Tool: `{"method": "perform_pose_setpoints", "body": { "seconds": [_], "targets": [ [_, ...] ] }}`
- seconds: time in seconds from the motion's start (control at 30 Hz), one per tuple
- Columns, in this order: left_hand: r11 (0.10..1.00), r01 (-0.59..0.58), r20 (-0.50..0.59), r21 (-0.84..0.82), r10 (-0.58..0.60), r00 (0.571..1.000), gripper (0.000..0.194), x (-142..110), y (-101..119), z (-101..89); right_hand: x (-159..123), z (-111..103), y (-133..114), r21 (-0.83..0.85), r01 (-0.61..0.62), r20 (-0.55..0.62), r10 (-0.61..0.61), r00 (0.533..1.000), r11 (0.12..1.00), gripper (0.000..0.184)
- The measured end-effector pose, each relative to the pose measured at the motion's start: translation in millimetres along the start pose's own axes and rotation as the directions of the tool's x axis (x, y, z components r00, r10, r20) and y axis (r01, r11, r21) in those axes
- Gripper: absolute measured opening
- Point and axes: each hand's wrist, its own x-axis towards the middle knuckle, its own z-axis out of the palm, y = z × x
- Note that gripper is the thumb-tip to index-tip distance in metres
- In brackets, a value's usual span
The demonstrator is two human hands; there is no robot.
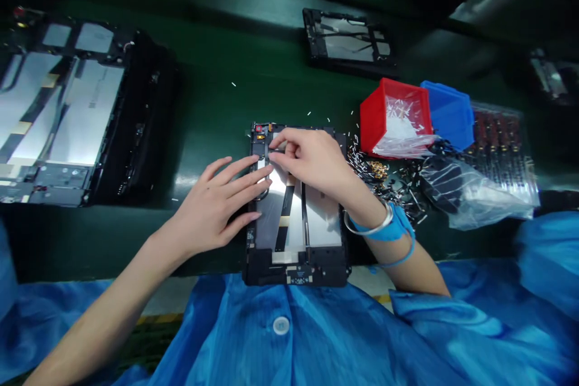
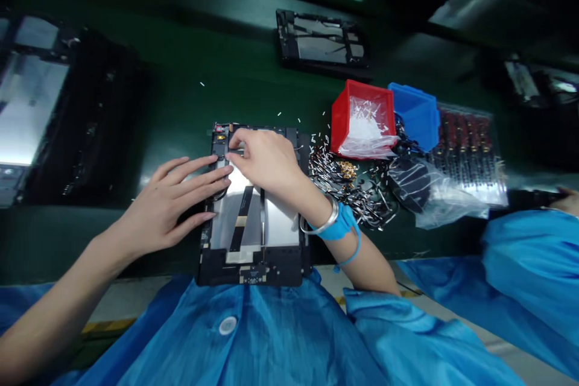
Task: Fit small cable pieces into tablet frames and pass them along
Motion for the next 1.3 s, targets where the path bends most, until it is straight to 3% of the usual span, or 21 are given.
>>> {"method": "perform_pose_setpoints", "body": {
  "seconds": [0.07,0.2,0.3,0.7,0.8,0.9,0.97,1.03,1.1,1.2,1.3],
  "targets": [
    [1.0,-0.013,-0.015,0.009,0.014,1.0,0.042,-5,4,1.4,12,-3,-6,-0.009,-0.009,0.077,0.01,0.997,1.0,0.005],
    [1.0,-0.022,-0.034,-0.011,0.022,0.999,0.047,-13,10,4.0,17,-6,-6,0.094,-0.015,0.125,0.003,0.992,0.995,0.006],
    [0.999,-0.025,-0.031,-0.029,0.025,0.999,0.047,-13,9,4.5,16,-5,-5,0.141,-0.034,0.109,0.019,0.994,0.989,0.007],
    [0.999,-0.039,-0.063,-0.01,0.039,0.997,0.044,-1,2,5.9,19,4,-6,0.05,-0.044,0.062,0.04,0.997,0.998,0.006],
    [0.999,0.029,-0.084,-0.013,-0.03,0.996,0.041,9,0,6.2,7,-1,-1,0.041,0.005,-0.043,-0.004,0.999,0.999,0.004],
    [0.99,0.104,-0.127,-0.091,-0.115,0.985,0.044,6,8,3.9,-31,-8,15,0.021,0.032,-0.3,-0.024,0.954,0.999,0.014],
    [0.953,0.241,-0.23,-0.186,-0.281,0.932,0.051,-5,21,5.1,-65,-8,31,-0.009,-0.06,-0.449,0.049,0.892,0.998,0.023],
    [0.858,0.431,-0.275,-0.28,-0.501,0.82,0.052,-22,41,10.7,-97,-2,46,-0.066,-0.265,-0.546,0.187,0.817,0.962,0.033],
    [0.77,0.541,-0.192,-0.337,-0.619,0.762,0.047,-37,63,18.5,-121,10,52,-0.053,-0.352,-0.452,0.292,0.843,0.935,0.04],
    [0.705,0.587,-0.085,-0.398,-0.666,0.741,0.045,-52,87,24.2,-136,27,46,0.077,-0.354,-0.237,0.362,0.901,0.932,0.056],
    [0.569,0.685,-0.073,-0.455,-0.791,0.608,0.045,-61,93,16.6,-133,31,34,0.316,-0.301,-0.082,0.342,0.936,0.9,0.072]
  ]
}}
